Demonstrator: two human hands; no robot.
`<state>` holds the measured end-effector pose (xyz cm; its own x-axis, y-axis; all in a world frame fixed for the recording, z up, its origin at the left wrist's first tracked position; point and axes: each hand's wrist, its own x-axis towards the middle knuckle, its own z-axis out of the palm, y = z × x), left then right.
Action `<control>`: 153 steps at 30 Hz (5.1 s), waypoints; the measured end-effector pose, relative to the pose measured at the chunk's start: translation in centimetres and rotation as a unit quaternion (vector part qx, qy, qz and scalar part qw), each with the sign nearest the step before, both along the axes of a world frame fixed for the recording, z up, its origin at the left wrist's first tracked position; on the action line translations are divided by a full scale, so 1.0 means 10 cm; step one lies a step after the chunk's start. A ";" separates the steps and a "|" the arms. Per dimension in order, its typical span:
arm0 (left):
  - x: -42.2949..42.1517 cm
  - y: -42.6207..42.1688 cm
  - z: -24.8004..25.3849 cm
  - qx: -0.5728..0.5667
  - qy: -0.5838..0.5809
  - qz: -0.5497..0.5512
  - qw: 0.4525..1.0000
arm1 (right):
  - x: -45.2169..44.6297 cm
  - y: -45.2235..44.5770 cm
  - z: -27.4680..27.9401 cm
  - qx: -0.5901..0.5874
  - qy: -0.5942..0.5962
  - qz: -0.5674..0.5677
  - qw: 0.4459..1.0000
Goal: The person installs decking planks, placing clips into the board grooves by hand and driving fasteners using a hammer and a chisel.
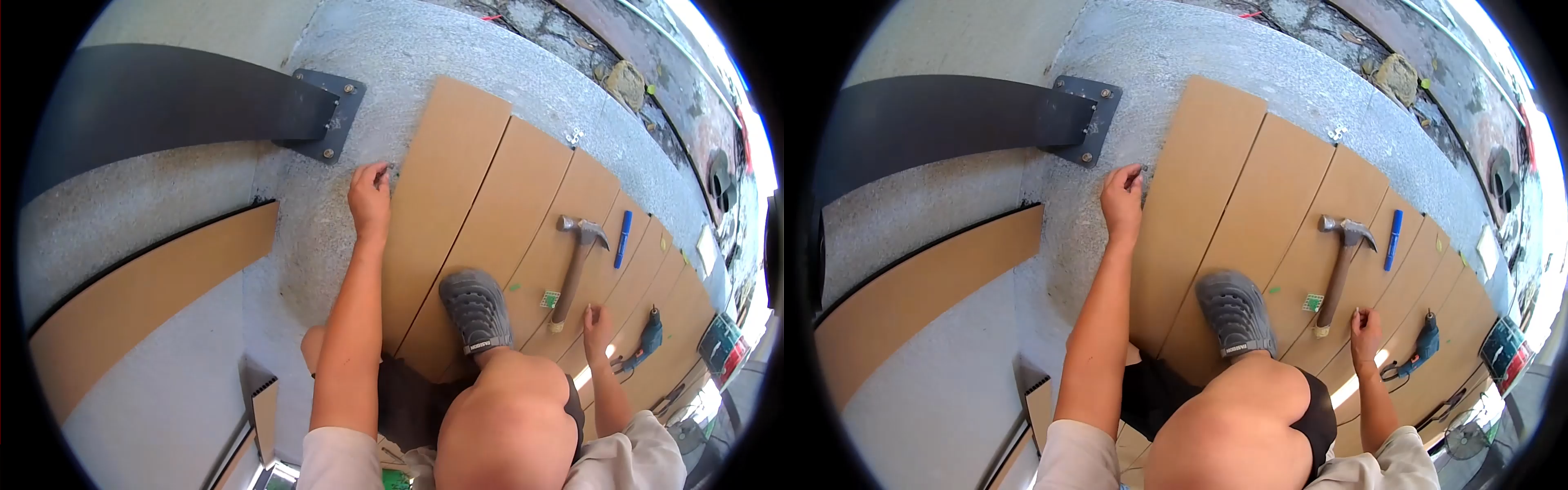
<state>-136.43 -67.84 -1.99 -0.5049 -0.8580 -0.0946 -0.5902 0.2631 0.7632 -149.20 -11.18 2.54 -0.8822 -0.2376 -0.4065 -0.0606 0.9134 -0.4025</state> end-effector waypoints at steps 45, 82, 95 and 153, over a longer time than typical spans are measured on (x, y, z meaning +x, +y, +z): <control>0.16 0.09 -0.15 0.073 0.035 -0.017 0.997 | -0.24 -1.37 -0.13 0.027 0.097 0.033 0.994; 0.10 -0.02 -0.14 0.081 -0.024 -0.037 0.996 | -0.34 -1.41 -0.02 0.056 0.037 0.070 0.995; 0.04 0.16 -0.21 0.133 0.052 0.121 0.982 | -0.32 -1.55 0.04 0.074 0.020 0.050 0.996; 0.01 0.10 -0.11 0.141 -0.028 0.115 0.983 | -0.51 -5.43 -0.50 -0.203 0.030 0.691 0.693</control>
<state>-136.31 -66.88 -3.05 -0.2880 -0.8845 -0.3670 -0.6522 -0.0995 0.7515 -154.32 -65.48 -2.44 0.2899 -0.9565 -0.0324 -0.7925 -0.2210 -0.5685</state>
